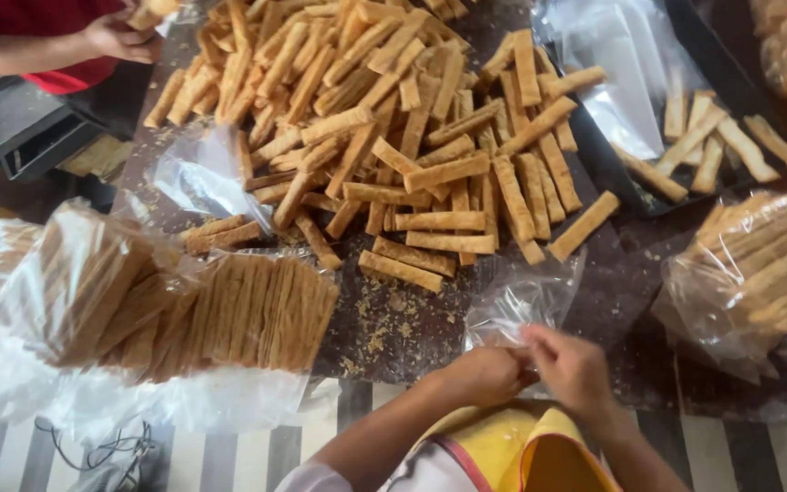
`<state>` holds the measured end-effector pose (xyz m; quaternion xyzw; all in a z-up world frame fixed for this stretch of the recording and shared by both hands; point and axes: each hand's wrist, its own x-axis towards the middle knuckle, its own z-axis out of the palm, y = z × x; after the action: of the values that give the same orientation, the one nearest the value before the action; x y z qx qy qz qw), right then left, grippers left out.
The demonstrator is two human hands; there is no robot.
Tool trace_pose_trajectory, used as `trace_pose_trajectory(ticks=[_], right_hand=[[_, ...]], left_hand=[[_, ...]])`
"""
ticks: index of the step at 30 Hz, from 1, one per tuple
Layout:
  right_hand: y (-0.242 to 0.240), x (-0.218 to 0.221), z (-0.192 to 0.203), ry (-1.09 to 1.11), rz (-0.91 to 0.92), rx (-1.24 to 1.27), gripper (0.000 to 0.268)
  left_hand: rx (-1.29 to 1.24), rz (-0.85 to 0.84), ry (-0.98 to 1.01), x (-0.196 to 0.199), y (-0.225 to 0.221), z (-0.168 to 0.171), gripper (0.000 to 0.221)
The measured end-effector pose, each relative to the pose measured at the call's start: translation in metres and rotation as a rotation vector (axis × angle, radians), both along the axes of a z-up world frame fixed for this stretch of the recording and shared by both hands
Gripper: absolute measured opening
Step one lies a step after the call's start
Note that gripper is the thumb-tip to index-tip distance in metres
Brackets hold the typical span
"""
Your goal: The recorder is placing long pieces of bread into clear plastic bags in a bakery production area.
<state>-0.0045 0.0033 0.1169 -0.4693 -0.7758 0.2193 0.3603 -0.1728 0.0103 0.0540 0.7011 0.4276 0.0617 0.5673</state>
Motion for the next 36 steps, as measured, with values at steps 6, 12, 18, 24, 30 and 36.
trace_pose_trajectory(ticks=[6,12,18,24,30,36], right_hand=[[0.007,0.01,0.061,0.177,-0.334,-0.197,0.015],[0.0,0.014,0.037,0.482,-0.311,-0.09,0.016],[-0.002,0.028,-0.045,0.126,-0.212,-0.244,0.035],[0.042,0.019,-0.026,-0.039,-0.321,-0.264,0.034],[0.179,-0.034,-0.031,-0.095,-0.095,0.079,0.027],[0.304,-0.09,-0.078,-0.442,0.057,-0.002,0.055]], left_hand=[[0.532,-0.292,-0.103,-0.05,-0.005,0.138,0.052],[0.273,-0.093,-0.717,-0.094,0.062,0.09,0.02],[0.478,0.588,0.345,-0.11,0.172,-0.023,0.032],[0.793,0.348,0.578,-0.112,0.198,-0.028,0.053],[0.686,0.288,0.54,-0.133,0.196,-0.036,0.04],[0.939,0.427,0.258,-0.153,0.14,0.001,0.038]])
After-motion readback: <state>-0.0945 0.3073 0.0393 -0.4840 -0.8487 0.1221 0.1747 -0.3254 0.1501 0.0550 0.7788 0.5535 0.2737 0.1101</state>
